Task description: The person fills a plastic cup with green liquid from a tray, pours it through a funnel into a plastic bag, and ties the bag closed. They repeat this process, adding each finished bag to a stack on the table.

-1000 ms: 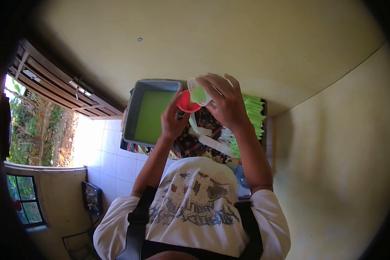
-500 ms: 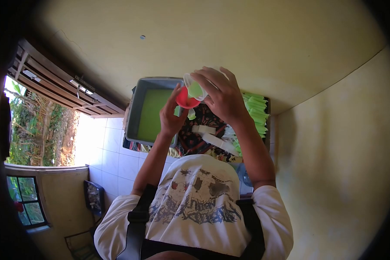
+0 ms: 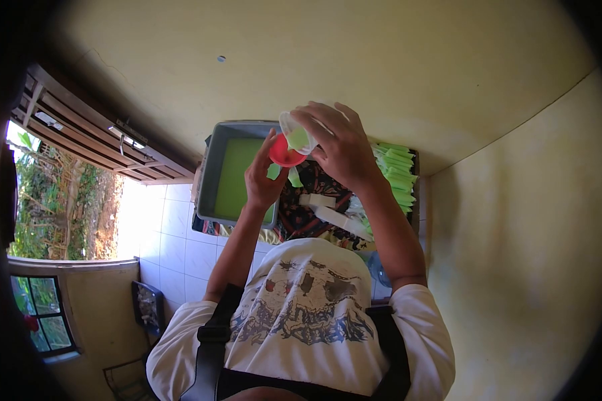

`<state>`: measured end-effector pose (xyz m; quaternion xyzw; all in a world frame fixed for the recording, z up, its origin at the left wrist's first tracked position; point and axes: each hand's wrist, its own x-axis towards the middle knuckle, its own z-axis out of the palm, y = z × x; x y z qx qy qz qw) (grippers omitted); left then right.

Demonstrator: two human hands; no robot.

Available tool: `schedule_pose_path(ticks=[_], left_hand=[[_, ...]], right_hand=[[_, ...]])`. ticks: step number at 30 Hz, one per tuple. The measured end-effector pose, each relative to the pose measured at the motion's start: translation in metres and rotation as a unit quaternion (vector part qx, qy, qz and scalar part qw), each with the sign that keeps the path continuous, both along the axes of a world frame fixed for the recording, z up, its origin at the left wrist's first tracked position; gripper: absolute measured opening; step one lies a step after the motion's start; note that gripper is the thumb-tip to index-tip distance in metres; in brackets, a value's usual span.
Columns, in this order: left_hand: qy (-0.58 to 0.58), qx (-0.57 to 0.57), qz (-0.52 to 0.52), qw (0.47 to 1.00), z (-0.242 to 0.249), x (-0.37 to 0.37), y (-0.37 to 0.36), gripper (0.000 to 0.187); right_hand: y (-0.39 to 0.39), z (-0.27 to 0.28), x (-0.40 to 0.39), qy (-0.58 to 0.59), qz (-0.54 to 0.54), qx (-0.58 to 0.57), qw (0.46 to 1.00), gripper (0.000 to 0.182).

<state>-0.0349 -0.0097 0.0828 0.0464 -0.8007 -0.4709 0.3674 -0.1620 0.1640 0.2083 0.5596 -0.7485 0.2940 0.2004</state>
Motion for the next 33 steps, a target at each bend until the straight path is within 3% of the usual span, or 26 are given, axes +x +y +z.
schedule_pose_path(ticks=[5,10,11,12,14,16,20,24,27,30,33], left_hand=[[0.015,0.003,0.007,1.000,-0.007,0.001,-0.005,0.078],[0.014,0.021,0.027,0.999,-0.012,0.004,-0.007,0.077],[0.021,0.034,0.029,0.999,-0.016,0.003,-0.007,0.076],[0.021,0.064,0.020,0.998,-0.023,0.003,-0.007,0.077],[0.020,0.121,0.002,0.992,-0.038,0.003,-0.009,0.078],[-0.012,0.105,0.002,0.994,-0.043,0.008,-0.009,0.083],[-0.083,0.079,0.028,0.993,-0.041,0.020,-0.003,0.092],[-0.066,0.087,0.030,0.994,-0.054,0.024,0.000,0.094],[-0.070,0.084,0.025,0.994,-0.064,0.024,0.001,0.094],[-0.084,0.093,0.022,0.992,-0.068,0.023,0.005,0.094],[-0.096,0.092,0.011,0.991,-0.063,0.022,0.013,0.092]], right_hand=[[0.006,-0.030,-0.007,-0.185,-0.020,-0.121,0.975,0.093],[0.007,-0.129,-0.008,-0.297,-0.113,-0.205,0.926,0.096],[0.007,-0.155,-0.006,-0.298,-0.152,-0.174,0.926,0.100],[0.007,-0.194,-0.010,-0.171,-0.182,-0.127,0.960,0.102],[0.001,-0.267,-0.006,-0.223,-0.200,-0.085,0.950,0.102],[-0.001,-0.323,-0.002,-0.231,-0.204,-0.069,0.949,0.100],[0.003,-0.370,0.008,-0.301,-0.178,-0.037,0.936,0.103],[0.006,-0.371,0.012,-0.359,-0.195,0.017,0.913,0.112],[0.007,-0.336,0.012,-0.249,-0.189,-0.027,0.949,0.113],[0.012,-0.253,0.018,-0.438,0.014,-0.171,0.883,0.110],[0.005,-0.143,0.040,-0.396,0.054,-0.104,0.911,0.105]])
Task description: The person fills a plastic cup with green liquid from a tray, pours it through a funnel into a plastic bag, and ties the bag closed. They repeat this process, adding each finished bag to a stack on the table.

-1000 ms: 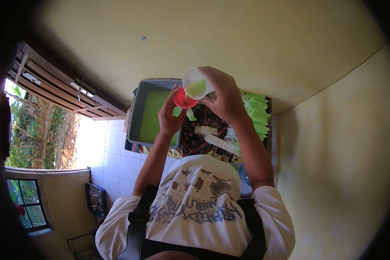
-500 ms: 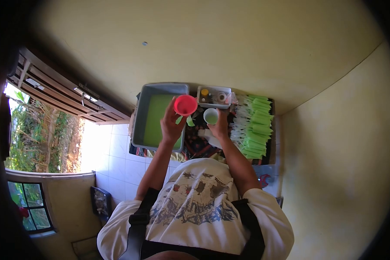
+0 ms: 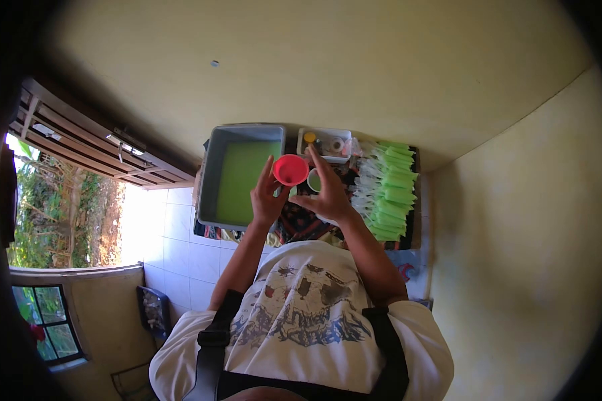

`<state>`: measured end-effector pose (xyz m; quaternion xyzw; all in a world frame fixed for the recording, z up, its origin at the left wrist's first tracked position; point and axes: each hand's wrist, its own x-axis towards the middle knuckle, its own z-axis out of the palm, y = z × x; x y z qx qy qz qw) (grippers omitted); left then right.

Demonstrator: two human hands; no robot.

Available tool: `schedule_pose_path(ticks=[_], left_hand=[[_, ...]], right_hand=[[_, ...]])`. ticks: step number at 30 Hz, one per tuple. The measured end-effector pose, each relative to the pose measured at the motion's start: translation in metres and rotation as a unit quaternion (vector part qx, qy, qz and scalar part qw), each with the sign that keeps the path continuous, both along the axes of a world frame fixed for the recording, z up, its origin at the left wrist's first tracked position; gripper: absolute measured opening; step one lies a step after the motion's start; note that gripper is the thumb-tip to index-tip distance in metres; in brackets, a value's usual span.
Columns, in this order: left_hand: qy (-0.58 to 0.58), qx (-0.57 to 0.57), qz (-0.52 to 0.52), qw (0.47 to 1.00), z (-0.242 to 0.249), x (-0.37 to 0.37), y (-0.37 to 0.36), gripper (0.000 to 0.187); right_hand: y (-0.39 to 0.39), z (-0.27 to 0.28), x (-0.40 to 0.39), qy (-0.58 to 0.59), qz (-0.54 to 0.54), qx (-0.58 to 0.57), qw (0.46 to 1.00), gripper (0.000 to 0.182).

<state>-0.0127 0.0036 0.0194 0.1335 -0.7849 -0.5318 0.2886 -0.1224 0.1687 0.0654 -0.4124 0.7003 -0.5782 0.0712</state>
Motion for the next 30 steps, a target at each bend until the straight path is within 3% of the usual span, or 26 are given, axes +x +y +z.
schedule_pose_path(ticks=[3,8,12,17,21,25,26,30], left_hand=[[0.030,0.009,-0.010,0.999,-0.007,-0.009,0.007,0.089],[0.024,0.107,-0.016,0.994,-0.012,-0.010,0.013,0.079],[0.017,0.091,-0.016,0.996,-0.017,-0.011,0.009,0.066],[0.026,0.092,-0.009,0.995,-0.009,-0.014,0.008,0.049],[0.005,0.074,0.003,0.997,0.005,-0.013,0.006,0.045],[-0.010,0.049,0.009,0.999,0.010,-0.014,0.007,0.043],[-0.012,0.052,0.009,0.999,0.010,-0.016,0.009,0.043],[0.026,0.061,0.010,0.998,0.011,-0.019,0.014,0.041]], right_hand=[[-0.009,0.007,-0.009,-0.005,0.004,0.044,0.999,0.101],[-0.001,-0.003,-0.020,-0.078,-0.048,-0.080,0.993,0.092],[0.016,-0.050,-0.047,0.114,-0.160,0.066,0.978,0.085],[0.012,-0.168,-0.050,0.079,-0.124,0.178,0.973,0.087],[0.007,-0.160,-0.033,0.098,-0.149,0.144,0.973,0.086],[0.004,-0.085,-0.007,0.076,-0.023,0.074,0.994,0.068],[-0.001,-0.063,0.002,0.034,-0.015,0.075,0.996,0.052],[-0.016,-0.068,-0.002,0.095,-0.053,0.059,0.992,0.031]])
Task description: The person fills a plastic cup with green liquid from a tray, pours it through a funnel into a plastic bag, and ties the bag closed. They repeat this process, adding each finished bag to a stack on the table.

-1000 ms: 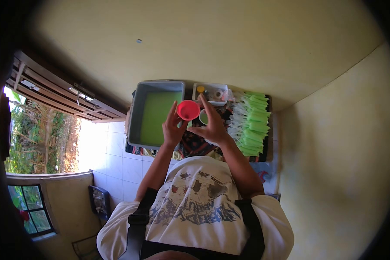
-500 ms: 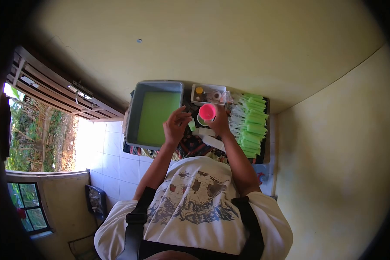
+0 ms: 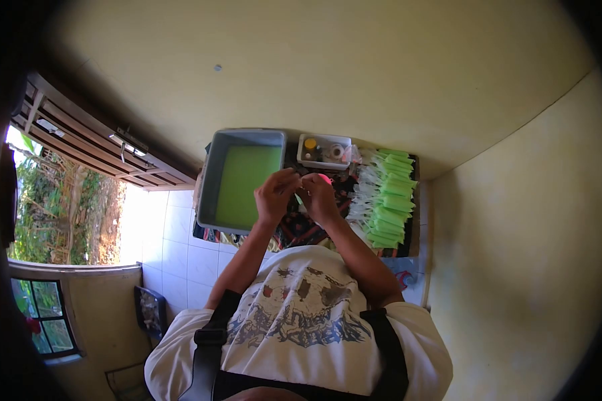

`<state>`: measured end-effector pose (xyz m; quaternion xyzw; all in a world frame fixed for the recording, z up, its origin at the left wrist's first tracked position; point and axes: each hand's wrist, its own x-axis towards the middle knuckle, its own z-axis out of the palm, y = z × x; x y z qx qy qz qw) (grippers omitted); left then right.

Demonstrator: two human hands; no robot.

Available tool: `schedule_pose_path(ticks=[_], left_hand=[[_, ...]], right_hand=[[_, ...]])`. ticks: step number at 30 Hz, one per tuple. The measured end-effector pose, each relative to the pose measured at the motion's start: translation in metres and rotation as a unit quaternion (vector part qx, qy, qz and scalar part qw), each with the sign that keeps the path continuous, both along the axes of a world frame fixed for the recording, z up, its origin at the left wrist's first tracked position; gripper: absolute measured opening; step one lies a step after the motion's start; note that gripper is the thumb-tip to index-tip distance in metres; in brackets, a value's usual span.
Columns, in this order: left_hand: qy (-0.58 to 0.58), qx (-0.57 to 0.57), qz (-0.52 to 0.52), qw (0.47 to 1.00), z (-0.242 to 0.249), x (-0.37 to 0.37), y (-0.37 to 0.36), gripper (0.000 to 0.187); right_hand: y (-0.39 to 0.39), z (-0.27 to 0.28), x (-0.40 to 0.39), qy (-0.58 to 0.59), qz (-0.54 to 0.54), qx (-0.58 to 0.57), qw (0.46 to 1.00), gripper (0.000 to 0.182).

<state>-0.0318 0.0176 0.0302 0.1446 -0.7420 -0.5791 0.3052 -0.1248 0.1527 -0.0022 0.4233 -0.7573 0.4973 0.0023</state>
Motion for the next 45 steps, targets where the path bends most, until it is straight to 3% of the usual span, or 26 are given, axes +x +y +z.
schedule_pose_path(ticks=[2,5,8,11,15,18,27,30,33,39,45], left_hand=[[0.063,-0.025,0.048,0.997,-0.004,0.001,0.004,0.044],[0.013,-0.128,0.025,0.991,-0.009,0.010,0.000,0.044],[0.036,-0.155,-0.039,0.986,-0.012,0.002,0.014,0.043],[0.035,-0.224,-0.028,0.974,-0.009,-0.013,0.021,0.040],[0.055,-0.205,-0.035,0.977,-0.017,-0.020,0.028,0.035],[0.058,-0.228,-0.035,0.971,-0.027,-0.021,0.031,0.030],[0.055,-0.311,-0.007,0.949,-0.018,-0.021,0.040,0.024],[0.058,-0.326,0.004,0.944,-0.019,-0.019,0.038,0.024],[0.064,-0.338,0.007,0.939,-0.022,-0.017,0.037,0.025],[0.057,-0.362,0.021,0.930,-0.025,-0.013,0.034,0.026],[0.016,-0.354,0.007,0.935,-0.036,-0.008,0.025,0.027]], right_hand=[[-0.001,0.009,-0.006,0.027,-0.008,-0.026,0.999,0.024],[0.008,0.050,-0.004,-0.146,0.007,-0.025,0.989,0.024],[0.012,0.063,-0.007,-0.102,0.023,-0.028,0.994,0.027],[0.019,0.081,-0.005,-0.104,0.023,-0.014,0.994,0.024],[0.026,0.089,-0.005,-0.123,-0.017,-0.007,0.992,0.018],[0.029,0.087,-0.005,0.000,-0.042,-0.014,0.999,0.014],[0.039,0.099,0.013,-0.060,-0.102,-0.038,0.992,0.012],[0.039,0.093,0.016,0.008,-0.106,-0.046,0.993,0.012],[0.037,0.090,0.026,-0.040,-0.121,-0.089,0.988,0.012],[0.038,0.106,0.032,-0.012,-0.111,-0.165,0.980,0.013],[0.037,0.112,0.026,-0.015,-0.070,-0.124,0.990,0.012]])
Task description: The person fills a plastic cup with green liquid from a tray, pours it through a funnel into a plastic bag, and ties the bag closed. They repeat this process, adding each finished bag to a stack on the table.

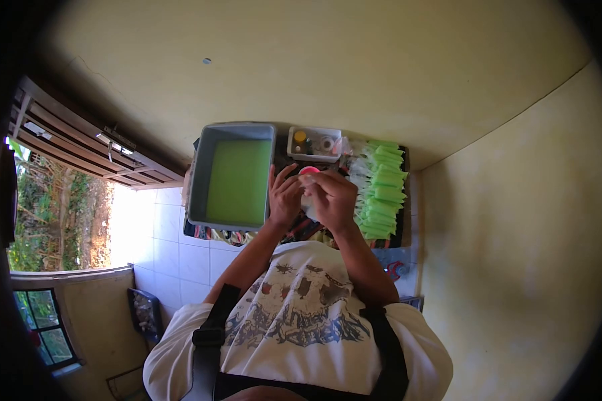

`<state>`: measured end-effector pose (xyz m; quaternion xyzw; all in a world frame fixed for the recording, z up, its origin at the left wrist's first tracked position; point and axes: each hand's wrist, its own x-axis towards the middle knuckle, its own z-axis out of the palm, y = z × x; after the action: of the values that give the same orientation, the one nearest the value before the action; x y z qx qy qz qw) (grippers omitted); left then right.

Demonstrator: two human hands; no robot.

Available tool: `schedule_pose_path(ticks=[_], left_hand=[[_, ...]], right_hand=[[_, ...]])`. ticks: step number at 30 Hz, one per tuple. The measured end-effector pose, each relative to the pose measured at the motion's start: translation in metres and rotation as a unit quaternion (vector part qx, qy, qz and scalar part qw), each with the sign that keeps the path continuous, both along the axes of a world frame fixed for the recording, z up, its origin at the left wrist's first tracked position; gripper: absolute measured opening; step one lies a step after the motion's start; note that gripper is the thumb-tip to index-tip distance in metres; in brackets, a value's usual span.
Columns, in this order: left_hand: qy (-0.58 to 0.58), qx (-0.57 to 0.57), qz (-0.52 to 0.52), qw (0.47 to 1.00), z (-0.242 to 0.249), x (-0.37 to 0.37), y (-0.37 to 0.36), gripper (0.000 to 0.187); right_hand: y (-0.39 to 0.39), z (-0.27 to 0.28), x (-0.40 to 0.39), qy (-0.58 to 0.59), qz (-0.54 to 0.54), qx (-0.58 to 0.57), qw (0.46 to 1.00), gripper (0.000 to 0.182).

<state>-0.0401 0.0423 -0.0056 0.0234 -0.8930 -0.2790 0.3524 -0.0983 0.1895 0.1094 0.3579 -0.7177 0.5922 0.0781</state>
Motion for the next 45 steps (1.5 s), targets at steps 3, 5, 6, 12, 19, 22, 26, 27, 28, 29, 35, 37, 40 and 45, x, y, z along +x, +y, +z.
schedule_pose_path(ticks=[3,5,6,12,19,22,26,27,28,29,35,37,40,45], left_hand=[[-0.012,0.024,0.033,0.999,0.005,0.004,-0.004,0.029],[-0.020,0.157,0.059,0.986,0.023,0.018,0.006,0.033],[-0.027,0.222,0.071,0.972,0.025,0.028,0.011,0.035],[-0.201,0.878,-0.174,0.397,-0.010,0.027,0.029,0.041],[-0.170,0.953,-0.019,0.251,0.020,0.001,0.019,0.023],[-0.158,0.948,-0.019,0.277,0.013,-0.002,0.029,0.021],[-0.180,0.931,0.007,0.317,0.038,0.000,0.034,0.022],[-0.172,0.933,0.007,0.315,0.034,-0.002,0.034,0.022],[-0.164,0.935,0.006,0.313,0.031,-0.003,0.035,0.023],[-0.205,0.892,0.006,0.404,0.027,-0.002,0.032,0.022],[-0.334,0.139,-0.165,0.917,0.084,0.002,0.013,0.020],[-0.335,-0.006,-0.179,0.925,0.103,-0.001,0.009,0.023],[-0.325,-0.113,-0.187,0.920,0.107,-0.013,-0.003,0.024],[-0.362,0.195,-0.250,0.877,0.100,-0.018,-0.027,0.022]], right_hand=[[-0.012,-0.006,-0.010,-0.050,0.016,0.026,0.998,0.014],[-0.011,-0.007,-0.020,-0.027,0.013,0.075,0.997,0.014],[-0.010,-0.008,-0.021,-0.018,0.011,0.100,0.995,0.014],[0.006,-0.012,0.001,-0.074,0.084,0.155,0.982,0.016],[0.041,-0.035,0.045,-0.081,0.040,0.062,0.994,0.012],[0.052,-0.038,0.055,-0.089,0.026,0.039,0.995,0.011],[0.059,-0.039,0.059,-0.096,0.026,-0.002,0.995,0.011],[0.059,-0.042,0.058,-0.092,0.017,-0.012,0.996,0.011],[0.059,-0.049,0.055,-0.088,0.007,-0.022,0.996,0.011],[0.059,-0.056,0.052,-0.084,-0.002,-0.032,0.996,0.011],[0.045,-0.061,0.005,-0.222,-0.114,-0.089,0.964,0.010],[0.034,-0.059,-0.007,-0.085,-0.099,-0.041,0.991,0.011],[0.027,-0.044,-0.014,-0.054,-0.102,-0.029,0.993,0.011],[0.036,-0.039,-0.012,-0.078,-0.053,-0.087,0.992,0.006]])
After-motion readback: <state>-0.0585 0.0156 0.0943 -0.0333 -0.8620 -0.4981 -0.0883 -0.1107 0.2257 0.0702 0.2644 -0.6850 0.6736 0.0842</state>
